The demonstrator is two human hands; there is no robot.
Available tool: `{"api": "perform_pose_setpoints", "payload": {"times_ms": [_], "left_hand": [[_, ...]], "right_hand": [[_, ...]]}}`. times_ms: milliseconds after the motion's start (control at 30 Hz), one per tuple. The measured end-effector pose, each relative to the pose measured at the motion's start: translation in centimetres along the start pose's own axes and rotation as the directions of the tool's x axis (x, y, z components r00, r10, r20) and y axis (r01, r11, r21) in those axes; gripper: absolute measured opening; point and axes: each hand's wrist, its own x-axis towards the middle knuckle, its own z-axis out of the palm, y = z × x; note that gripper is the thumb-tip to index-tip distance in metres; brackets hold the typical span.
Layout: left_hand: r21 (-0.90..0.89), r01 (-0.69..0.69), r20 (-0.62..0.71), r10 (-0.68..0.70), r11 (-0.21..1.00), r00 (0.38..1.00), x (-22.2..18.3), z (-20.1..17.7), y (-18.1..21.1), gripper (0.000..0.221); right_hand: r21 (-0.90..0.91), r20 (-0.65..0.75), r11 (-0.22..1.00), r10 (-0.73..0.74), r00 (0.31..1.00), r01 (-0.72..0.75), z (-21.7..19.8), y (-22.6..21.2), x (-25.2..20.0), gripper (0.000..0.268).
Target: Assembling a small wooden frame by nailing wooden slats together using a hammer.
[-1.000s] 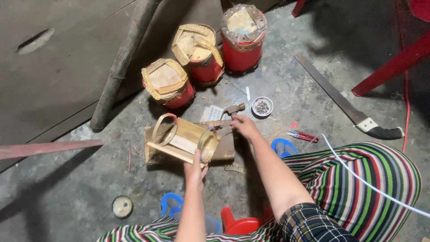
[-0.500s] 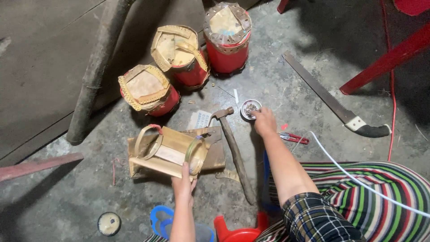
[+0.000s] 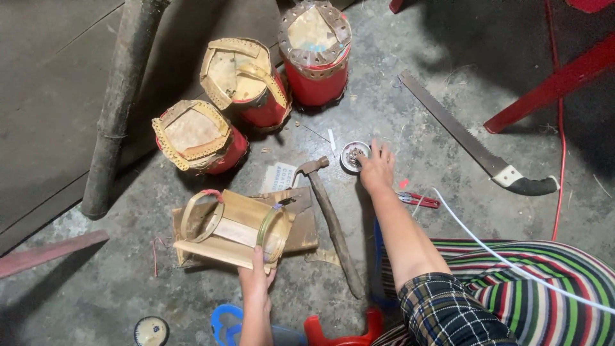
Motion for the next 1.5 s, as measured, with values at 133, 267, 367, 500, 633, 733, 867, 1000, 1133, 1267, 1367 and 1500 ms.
{"api": "perform_pose_setpoints", "payload": {"times_ms": [133,267,367,500,633,733,867,1000,1133,1267,1367,1500], "left_hand": [[-0.013,0.003,-0.004,-0.003,1.000,1.000,0.6,-0.1,-0.4,0.068],[0.012,0.011,0.010,-0.011,1.000,1.000,-0.6,0.0,0.5,0.070],[-0.003,0.001,0.016,-0.001,1.000,1.000,-0.5,0.0,0.5,0.068],[0.027,0.020,0.008,-0.020,0.999,1.000,-1.0,0.1,0.9,0.070],[0.051,0.025,0.003,-0.025,0.998,1.000,-1.4,0.2,1.2,0.069],[0.050,0.020,0.009,-0.021,0.999,1.000,-1.3,0.2,1.2,0.072],[0.056,0.010,0.019,-0.011,0.998,1.000,-1.1,0.0,1.0,0.074],[0.034,0.005,0.009,-0.005,0.999,1.000,-0.5,0.0,0.4,0.073],[0.032,0.006,0.011,-0.006,0.999,1.000,-1.0,0.1,0.8,0.073],[0.049,0.007,0.007,-0.007,0.999,1.000,-1.2,0.2,1.0,0.073],[0.037,0.002,0.011,-0.003,0.999,1.000,-0.9,0.2,0.8,0.073],[0.052,0.011,-0.012,-0.011,0.999,1.000,-0.5,0.1,0.5,0.071]], "right_hand": [[0.051,0.263,0.994,0.078,0.962,-0.095,-7.2,-4.0,-3.5,0.046],[0.230,0.125,0.962,0.119,0.985,-0.145,-3.1,-1.9,-2.2,0.036],[0.149,0.171,0.968,0.178,0.969,-0.204,-1.6,-0.8,-1.7,0.055],[0.258,0.207,0.942,0.163,0.965,-0.215,-0.5,-0.4,-1.2,0.038],[0.278,0.326,0.909,0.216,0.920,-0.312,-2.9,-1.4,-2.0,0.064],[0.222,0.346,0.940,0.172,0.922,-0.259,-3.7,-1.7,-2.7,0.079],[0.173,0.236,0.975,0.100,0.967,-0.143,-0.7,-0.7,-1.5,0.050],[0.183,0.202,0.975,0.091,0.975,-0.129,-1.2,-1.0,-1.7,0.045],[0.120,0.196,0.989,0.064,0.979,-0.088,-1.7,-1.4,-2.1,0.048],[0.104,0.195,0.992,0.049,0.980,-0.070,-3.2,-2.3,-2.3,0.037],[0.124,0.268,0.983,0.101,0.958,-0.139,-3.2,-2.4,-1.9,0.036],[0.210,0.230,0.965,0.107,0.967,-0.156,0.2,-0.6,-0.3,0.020]]}}
